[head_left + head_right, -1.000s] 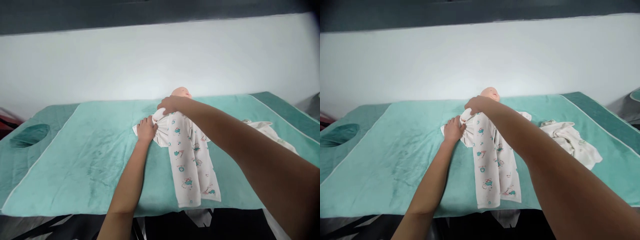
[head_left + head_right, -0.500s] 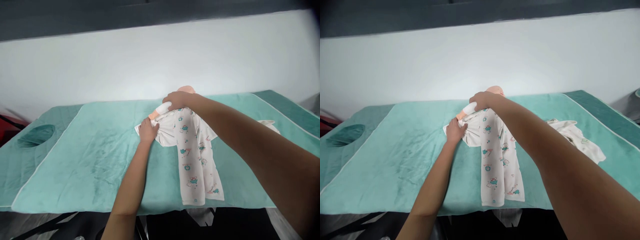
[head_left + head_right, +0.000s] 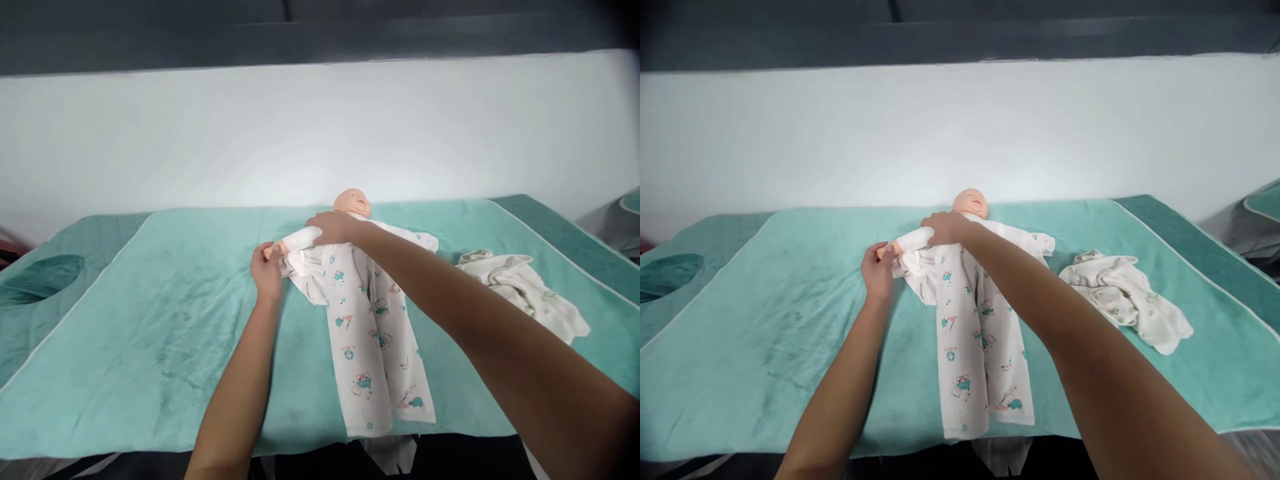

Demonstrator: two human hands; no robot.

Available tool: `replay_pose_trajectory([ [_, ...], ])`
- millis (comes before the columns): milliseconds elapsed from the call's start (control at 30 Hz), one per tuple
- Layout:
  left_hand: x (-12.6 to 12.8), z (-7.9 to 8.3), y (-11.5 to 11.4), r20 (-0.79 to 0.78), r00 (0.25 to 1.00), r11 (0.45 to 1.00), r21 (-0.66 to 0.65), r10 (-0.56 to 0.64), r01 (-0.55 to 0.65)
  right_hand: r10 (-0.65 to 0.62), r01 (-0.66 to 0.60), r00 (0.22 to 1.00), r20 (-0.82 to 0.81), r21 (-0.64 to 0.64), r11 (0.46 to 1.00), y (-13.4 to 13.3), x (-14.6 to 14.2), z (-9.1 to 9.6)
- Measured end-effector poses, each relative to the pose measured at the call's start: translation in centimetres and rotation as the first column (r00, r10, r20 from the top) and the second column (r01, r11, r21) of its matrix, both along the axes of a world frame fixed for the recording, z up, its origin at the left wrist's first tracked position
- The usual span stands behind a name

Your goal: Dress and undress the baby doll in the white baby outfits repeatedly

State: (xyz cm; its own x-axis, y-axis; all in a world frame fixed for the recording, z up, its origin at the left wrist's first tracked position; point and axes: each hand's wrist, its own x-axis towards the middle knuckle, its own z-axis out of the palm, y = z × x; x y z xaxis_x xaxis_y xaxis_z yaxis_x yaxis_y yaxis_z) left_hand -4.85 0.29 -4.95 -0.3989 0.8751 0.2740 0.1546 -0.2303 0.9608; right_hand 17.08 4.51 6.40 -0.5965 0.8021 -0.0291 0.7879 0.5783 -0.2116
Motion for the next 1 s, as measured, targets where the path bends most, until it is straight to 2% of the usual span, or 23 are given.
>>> replay_pose_trajectory([
  [100,-0.4,-0.1,-0.6,-0.025,0.999,0.999,-0.032,0.031,-0.031,-0.038,0.042,0.981,-0.189,0.02,0.999,-0.7,2.7,-0.6],
  [167,-0.5,-0.1,-1.0,-0.109,0.993,0.996,-0.069,0.048,-0.056,-0.081,0.114,0.934,-0.349,0.073,0.991,-2.0,5.4,-1.6],
  [233,-0.4,-0.2,-1.5,-0.238,0.97,0.992,-0.094,0.054,-0.079,-0.159,0.237,0.865,-0.475,0.109,0.965,-3.7,8.6,-3.3],
  [300,-0.2,-0.3,-1.9,-0.36,0.931,0.991,-0.094,0.059,-0.099,-0.302,0.41,0.817,-0.491,0.128,0.903,-5.6,12.1,-5.7],
  [333,-0.1,-0.3,-2.0,-0.404,0.912,0.99,-0.087,0.067,-0.111,-0.399,0.507,0.796,-0.456,0.141,0.85,-6.5,13.8,-7.0],
  [433,0.0,-0.2,-2.7,-0.476,0.873,0.985,-0.073,0.105,-0.159,-0.555,0.66,0.738,-0.383,0.238,0.713,-8.8,17.8,-10.5],
  [500,0.1,0.2,-3.2,-0.517,0.846,0.979,-0.068,0.13,-0.192,-0.607,0.725,0.68,-0.411,0.259,0.638,-9.6,19.1,-11.8],
  [567,0.5,0.9,-3.8,-0.56,0.815,0.974,-0.058,0.15,-0.219,-0.636,0.77,0.627,-0.45,0.237,0.592,-9.9,19.5,-12.2],
  [633,1.6,2.1,-4.4,-0.606,0.778,0.972,-0.032,0.166,-0.232,-0.645,0.783,0.605,-0.468,0.199,0.59,-9.8,19.5,-11.9],
  [700,4.0,3.8,-4.9,-0.674,0.726,0.985,0.01,0.136,-0.175,-0.643,0.775,0.606,-0.469,0.165,0.61,-9.6,19.4,-11.5],
  [767,7.5,5.9,-5.2,-0.773,0.633,0.999,0.051,0.051,-0.019,-0.639,0.767,0.61,-0.468,0.145,0.625,-9.4,19.5,-11.2],
  [867,14.5,8.9,-4.8,-0.887,0.457,0.977,0.034,-0.067,0.21,-0.654,0.784,0.583,-0.482,0.121,0.609,-9.3,19.7,-11.1],
  [933,19.0,10.2,-4.1,-0.939,0.287,0.942,-0.09,-0.187,0.322,-0.656,0.79,0.568,-0.497,0.106,0.604,-9.3,19.8,-11.1],
  [1000,22.5,10.8,-3.1,-0.95,0.075,0.919,-0.27,-0.303,0.289,-0.65,0.792,0.552,-0.523,0.084,0.605,-9.3,19.9,-11.1],
])
